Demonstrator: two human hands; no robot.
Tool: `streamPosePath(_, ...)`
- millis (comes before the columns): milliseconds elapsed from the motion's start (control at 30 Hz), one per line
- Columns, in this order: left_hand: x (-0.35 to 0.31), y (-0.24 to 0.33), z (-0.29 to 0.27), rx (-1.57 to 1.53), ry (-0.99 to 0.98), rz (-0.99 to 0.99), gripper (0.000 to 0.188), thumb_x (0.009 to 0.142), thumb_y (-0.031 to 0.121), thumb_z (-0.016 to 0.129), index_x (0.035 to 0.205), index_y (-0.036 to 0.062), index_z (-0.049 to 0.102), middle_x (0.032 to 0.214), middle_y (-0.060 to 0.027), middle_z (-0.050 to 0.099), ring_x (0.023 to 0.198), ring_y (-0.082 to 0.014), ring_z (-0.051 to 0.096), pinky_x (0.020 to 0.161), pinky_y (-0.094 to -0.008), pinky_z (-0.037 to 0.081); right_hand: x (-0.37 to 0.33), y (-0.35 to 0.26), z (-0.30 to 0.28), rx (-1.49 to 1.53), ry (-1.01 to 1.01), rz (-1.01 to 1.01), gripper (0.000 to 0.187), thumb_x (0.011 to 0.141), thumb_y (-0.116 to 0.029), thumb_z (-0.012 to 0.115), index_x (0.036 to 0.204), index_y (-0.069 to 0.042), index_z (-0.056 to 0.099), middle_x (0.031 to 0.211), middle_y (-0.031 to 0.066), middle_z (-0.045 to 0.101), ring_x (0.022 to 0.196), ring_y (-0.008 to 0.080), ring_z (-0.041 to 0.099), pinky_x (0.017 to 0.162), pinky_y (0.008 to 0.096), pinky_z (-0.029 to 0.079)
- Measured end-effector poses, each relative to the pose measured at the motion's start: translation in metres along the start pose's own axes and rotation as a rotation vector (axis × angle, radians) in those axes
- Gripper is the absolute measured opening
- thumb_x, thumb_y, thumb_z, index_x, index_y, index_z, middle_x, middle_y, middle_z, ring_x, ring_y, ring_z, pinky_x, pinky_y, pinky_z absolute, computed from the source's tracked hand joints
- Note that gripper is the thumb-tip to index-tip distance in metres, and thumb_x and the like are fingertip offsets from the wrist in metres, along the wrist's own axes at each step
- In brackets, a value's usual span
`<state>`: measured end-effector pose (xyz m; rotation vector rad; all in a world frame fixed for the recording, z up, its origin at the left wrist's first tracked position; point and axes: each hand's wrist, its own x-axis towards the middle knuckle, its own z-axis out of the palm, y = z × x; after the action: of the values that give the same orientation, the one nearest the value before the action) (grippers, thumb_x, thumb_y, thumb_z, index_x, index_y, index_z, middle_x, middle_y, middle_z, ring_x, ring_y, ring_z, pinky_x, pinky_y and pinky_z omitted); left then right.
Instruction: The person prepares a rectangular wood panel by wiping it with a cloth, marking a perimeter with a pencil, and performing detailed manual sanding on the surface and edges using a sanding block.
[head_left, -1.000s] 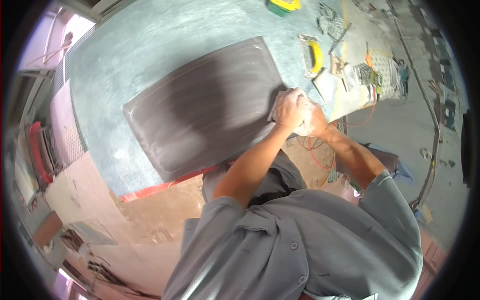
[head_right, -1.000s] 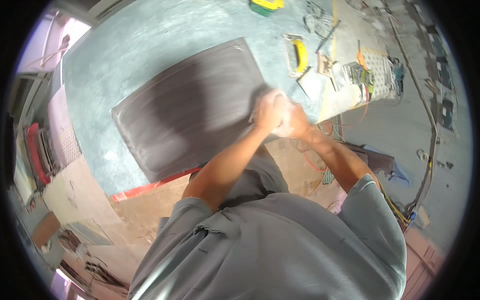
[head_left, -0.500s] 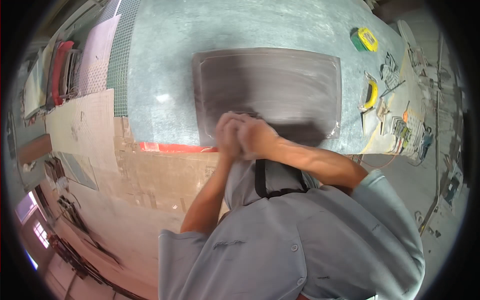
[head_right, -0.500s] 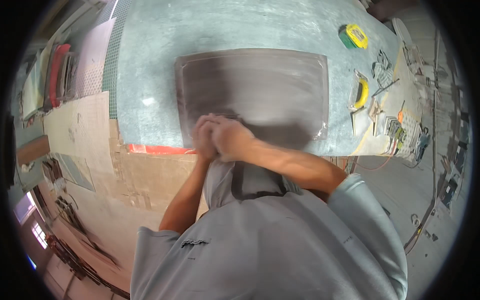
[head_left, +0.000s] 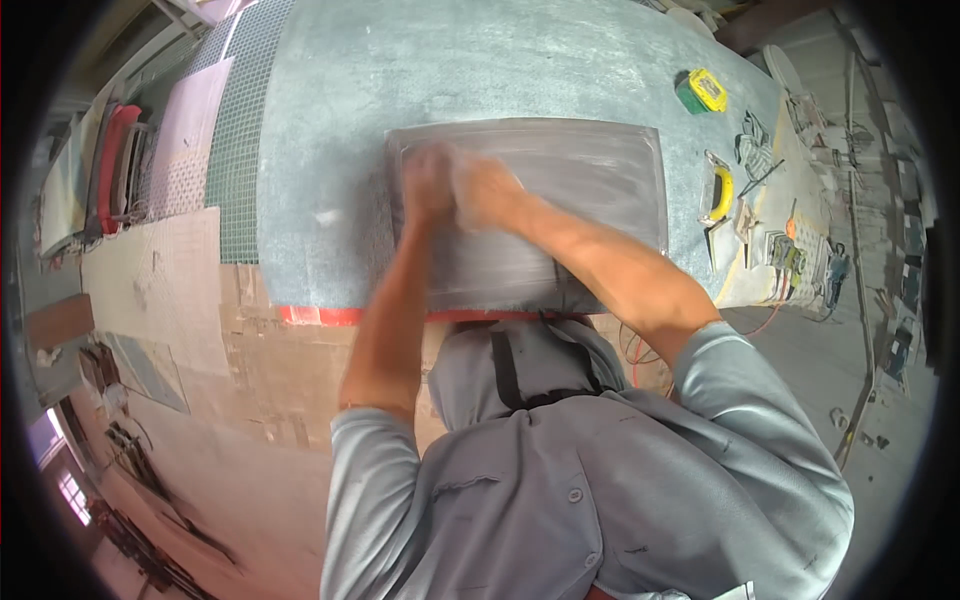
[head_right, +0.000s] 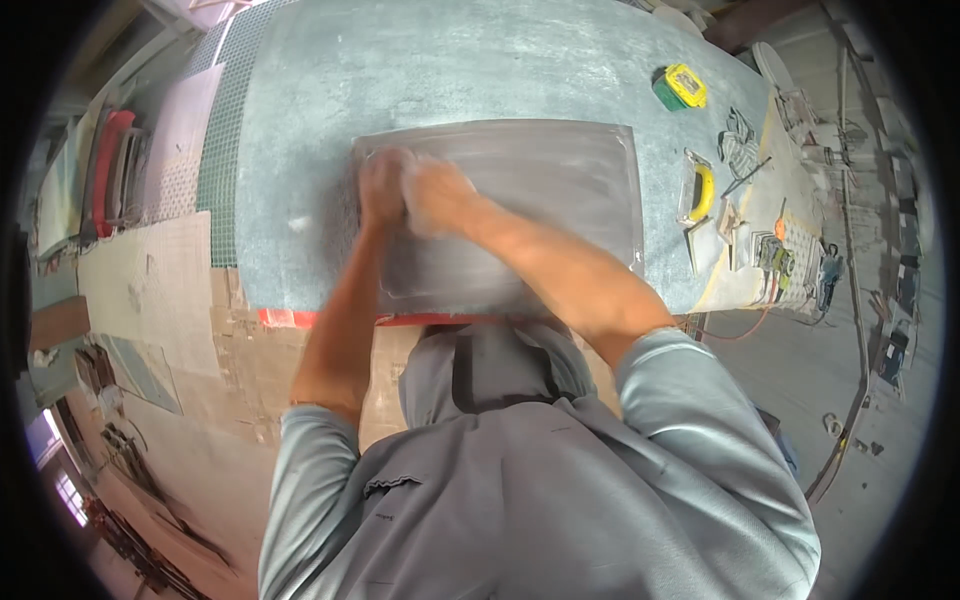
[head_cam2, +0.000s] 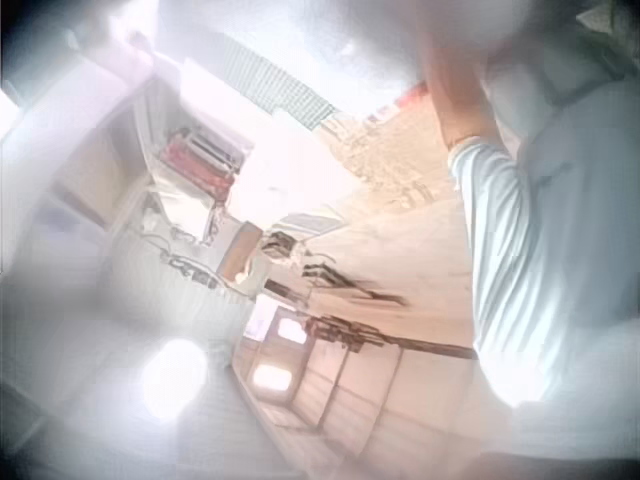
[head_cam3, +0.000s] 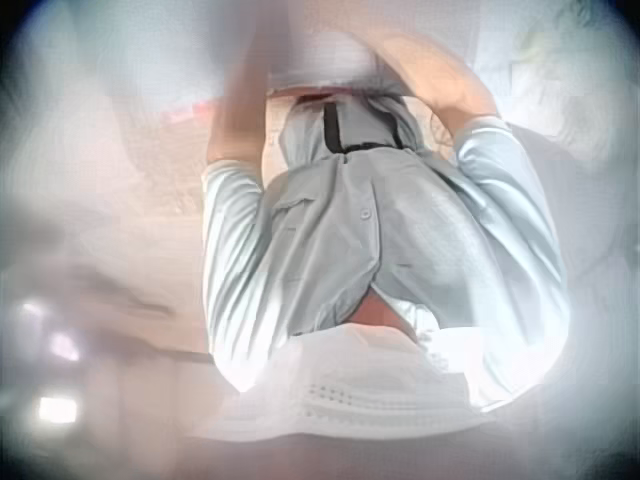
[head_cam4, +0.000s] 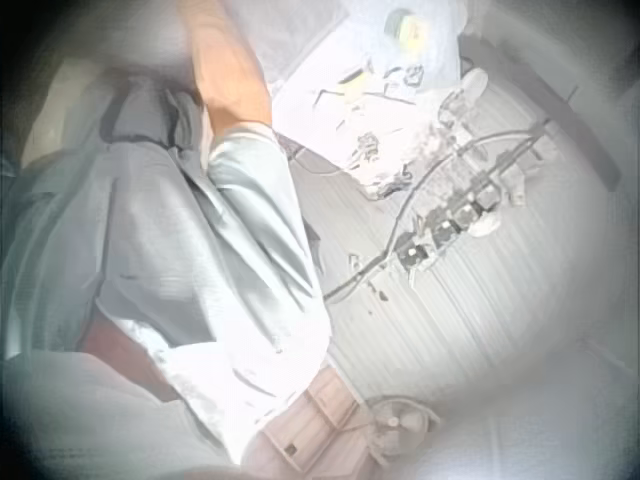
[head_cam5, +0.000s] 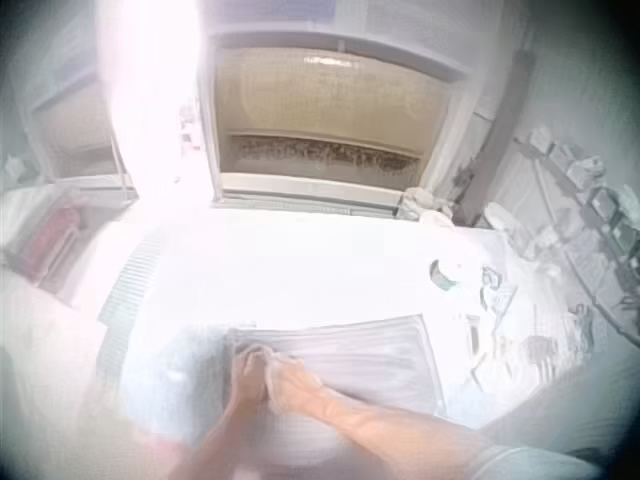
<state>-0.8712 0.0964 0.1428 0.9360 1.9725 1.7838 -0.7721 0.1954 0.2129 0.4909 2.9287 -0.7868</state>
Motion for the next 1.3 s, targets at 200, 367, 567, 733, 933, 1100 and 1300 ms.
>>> streamPosePath(200, -0.141, 0.063, 0.081, -0.266, -0.096, -0.29, 0.016, 0.095, 0.008, 0.055, 0.092, -0.0031, 0.066, 0.086, -0.0212, 0.067, 0.083, -0.0375, 0.067, 0.08, -0.0417, 0.053, -0.175, 0.014, 0.003, 0.087, -0.056, 0.024, 0.064, 0.077, -0.04, 0.081, 0.127, -0.003, 0.068, 0.13, 0.0202, 0.067, 0.12, 0.0426, 0.062, 0.094, 0.0535, 0.059)
streamPosePath(367, -0.125, 0.068, 0.066, 0.063, 0.001, -0.171, 0.022, 0.105, 0.018, 0.059, 0.117, 0.0023, 0.069, 0.109, -0.0157, 0.07, 0.108, -0.0299, 0.064, 0.096, -0.0396, 0.051, -0.156, 0.007, -0.004, 0.015, 0.161, -0.128, 0.063, 0.076, -0.034, 0.082, 0.128, -0.003, 0.064, 0.134, 0.0193, 0.062, 0.113, 0.042, 0.063, 0.081, 0.0547, 0.06)
streamPosePath(567, -0.091, 0.06, -0.003, -0.039, 0.201, -0.385, 0.027, 0.106, 0.022, 0.067, 0.122, 0.0012, 0.067, 0.106, -0.0033, 0.066, 0.091, -0.0102, 0.06, 0.081, -0.0264, 0.051, -0.069, -0.031, -0.007, 0.147, 0.183, 0.098, 0.047, 0.086, -0.025, 0.078, 0.131, -0.021, 0.064, 0.124, 0.0125, 0.058, 0.115, 0.0383, 0.06, 0.085, 0.0529, 0.058)
streamPosePath(733, -0.099, 0.095, -0.058, -0.076, 0.228, -0.413, 0.032, 0.102, 0.021, 0.067, 0.124, -0.0016, 0.067, 0.107, -0.0149, 0.068, 0.099, -0.0237, 0.067, 0.086, -0.0369, 0.055, -0.036, -0.081, 0.019, 0.319, 0.2, -0.001, 0.048, 0.086, -0.024, 0.078, 0.131, -0.022, 0.065, 0.127, 0.0141, 0.06, 0.12, 0.0397, 0.062, 0.094, 0.0513, 0.056)
streamPosePath(933, -0.091, 0.074, -0.154, 0.129, 0.238, -0.443, 0.066, 0.088, 0.029, 0.082, 0.14, -0.0055, 0.059, 0.123, -0.0221, 0.067, 0.108, -0.0313, 0.065, 0.097, -0.0406, 0.053, -0.013, -0.141, 0.044, 0.754, 0.245, -0.408, 0.066, 0.081, -0.003, 0.074, 0.144, 0.004, 0.057, 0.136, 0.0255, 0.063, 0.132, 0.0424, 0.058, 0.114, 0.048, 0.046)
streamPosePath(1100, -0.094, 0.041, -0.178, 0.744, 0.276, -0.242, 0.098, 0.08, 0.038, 0.088, 0.156, -0.0064, 0.045, 0.145, -0.0318, 0.056, 0.135, -0.0478, 0.054, 0.116, -0.0509, 0.042, -0.021, -0.135, 0.051, 0.831, 0.141, -0.441, 0.061, 0.085, 0.006, 0.063, 0.146, 0.003, 0.057, 0.135, 0.0251, 0.066, 0.124, 0.0386, 0.066, 0.106, 0.0429, 0.053)
streamPosePath(1300, -0.058, 0.007, -0.14, 1.064, 0.411, 0.053, 0.067, 0.091, 0.043, 0.075, 0.145, 0.0063, 0.059, 0.132, -0.0276, 0.061, 0.121, -0.0498, 0.059, 0.102, -0.0568, 0.05, -0.156, 0.006, 0.067, 0.472, 0.311, 0.021, 0.041, 0.094, -0.013, 0.067, 0.134, -0.002, 0.067, 0.131, 0.0202, 0.069, 0.112, 0.0372, 0.071, 0.098, 0.0445, 0.058)
